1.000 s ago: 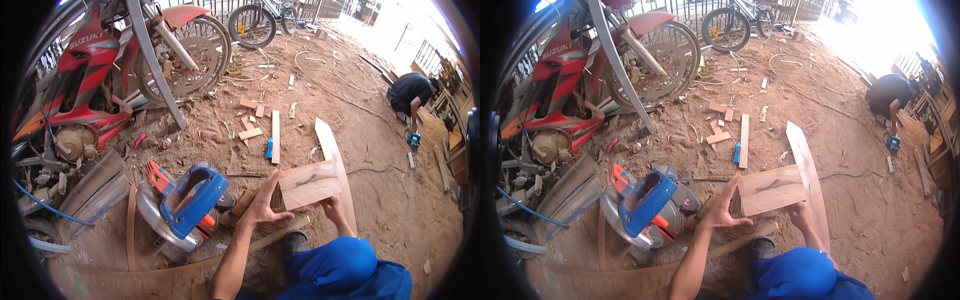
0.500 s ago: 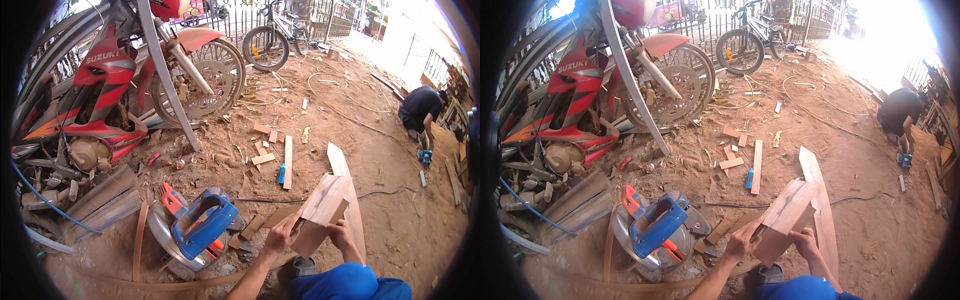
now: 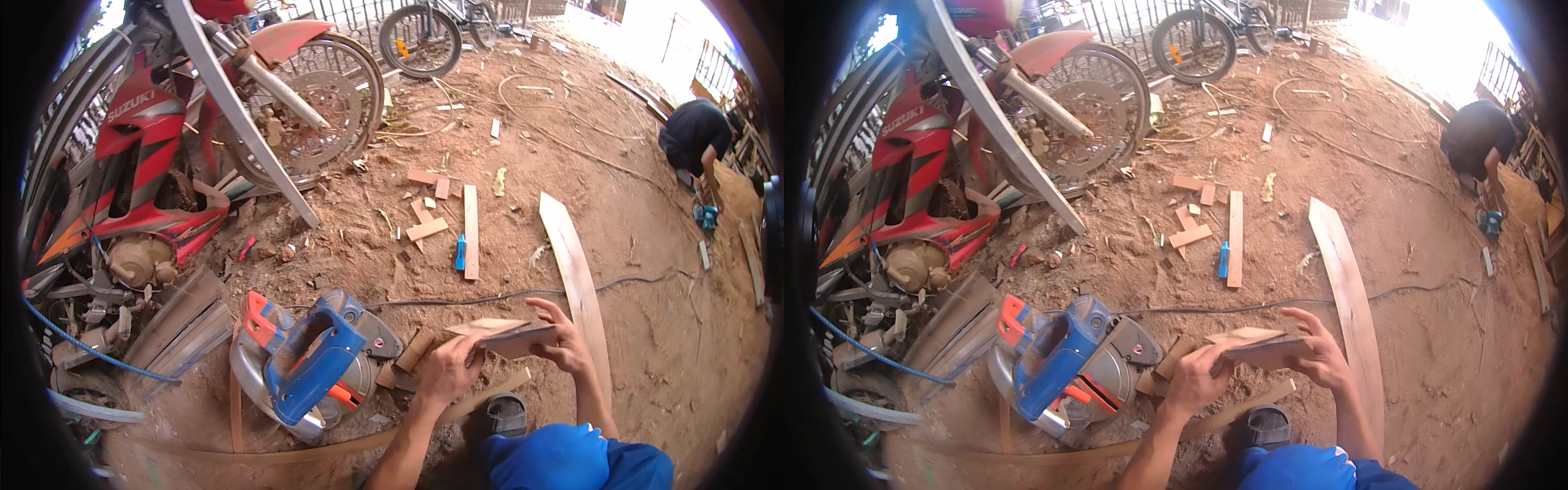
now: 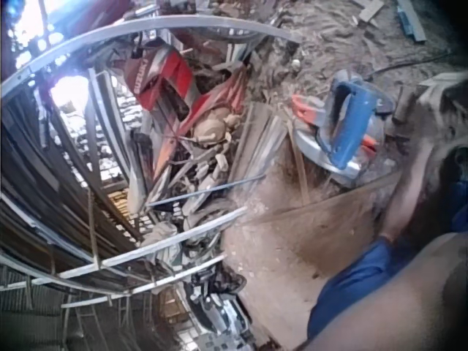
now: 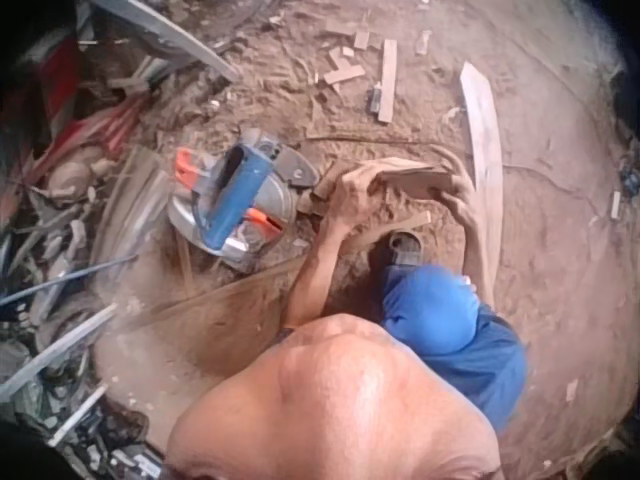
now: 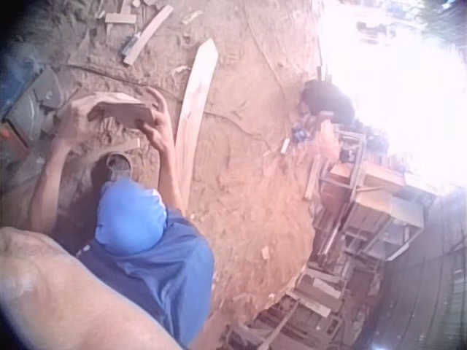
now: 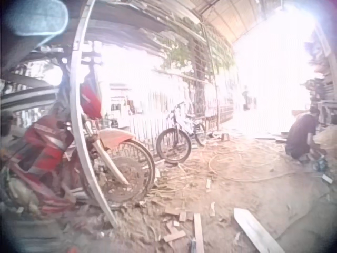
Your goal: The person cuts a block of wood using a miter saw and then saws a long piece of wood with the same tool.
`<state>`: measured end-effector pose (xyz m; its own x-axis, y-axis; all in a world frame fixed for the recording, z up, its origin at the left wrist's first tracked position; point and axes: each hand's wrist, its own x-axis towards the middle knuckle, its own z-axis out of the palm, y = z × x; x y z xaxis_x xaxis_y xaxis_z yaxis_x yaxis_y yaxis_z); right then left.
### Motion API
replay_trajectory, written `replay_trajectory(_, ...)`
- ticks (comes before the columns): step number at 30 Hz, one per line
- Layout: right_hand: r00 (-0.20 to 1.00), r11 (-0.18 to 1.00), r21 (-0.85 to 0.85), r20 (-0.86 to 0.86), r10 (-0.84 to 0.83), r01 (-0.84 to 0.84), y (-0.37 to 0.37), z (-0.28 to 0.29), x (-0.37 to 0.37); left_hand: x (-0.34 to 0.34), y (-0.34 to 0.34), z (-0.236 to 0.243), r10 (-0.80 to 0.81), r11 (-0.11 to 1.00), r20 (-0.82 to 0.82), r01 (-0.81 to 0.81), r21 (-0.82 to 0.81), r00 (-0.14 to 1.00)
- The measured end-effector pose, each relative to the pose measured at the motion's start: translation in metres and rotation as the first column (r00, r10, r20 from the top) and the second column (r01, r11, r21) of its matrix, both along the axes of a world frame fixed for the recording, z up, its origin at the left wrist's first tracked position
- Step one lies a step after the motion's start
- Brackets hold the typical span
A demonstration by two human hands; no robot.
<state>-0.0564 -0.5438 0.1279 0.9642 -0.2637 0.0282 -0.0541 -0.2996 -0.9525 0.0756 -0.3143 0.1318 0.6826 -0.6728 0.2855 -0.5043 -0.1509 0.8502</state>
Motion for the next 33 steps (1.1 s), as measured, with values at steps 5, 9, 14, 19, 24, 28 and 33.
replay_trajectory(5, 0.996, 0.957, 0.283, -0.035, 0.079, -0.066, 0.0, -0.017, 0.001, 0.009, -0.003, 0.004, -0.025, 0.996, -0.101, 0.034, 0.085, 0.995)
replay_trajectory(9, 0.979, 0.948, 0.314, -0.168, 0.115, -0.057, 0.006, -0.02, -0.002, 0.021, 0.007, 0.012, -0.113, 0.993, -0.212, 0.117, 0.007, 0.971)
replay_trajectory(14, 0.986, 0.94, 0.334, -0.121, 0.119, -0.072, 0.016, -0.032, 0.003, 0.027, 0.005, -0.004, -0.114, 0.993, -0.183, 0.111, -0.03, 0.976)
replay_trajectory(19, 0.977, 0.942, 0.313, -0.128, 0.169, -0.122, 0.026, -0.037, -0.004, 0.03, 0.015, -0.003, -0.161, 0.983, -0.354, 0.116, -0.146, 0.921)
replay_trajectory(24, 0.97, 0.953, -0.193, 0.023, 0.241, -0.232, 0.034, -0.018, -0.006, 0.037, 0.027, -0.004, -0.273, 0.951, -0.488, 0.155, -0.268, 0.829)
replay_trajectory(28, 1.0, 0.998, -0.061, 0.011, 0.004, -0.003, 0.036, -0.006, -0.008, 0.034, 0.024, -0.001, -0.161, 0.961, -0.442, 0.038, -0.273, 0.882)
replay_trajectory(33, 0.976, 0.977, -0.012, 0.055, -0.212, 0.213, 0.005, 0.0, -0.028, 0.036, 0.04, -0.04, -0.128, 0.875, -0.687, -0.245, -0.418, 0.715)
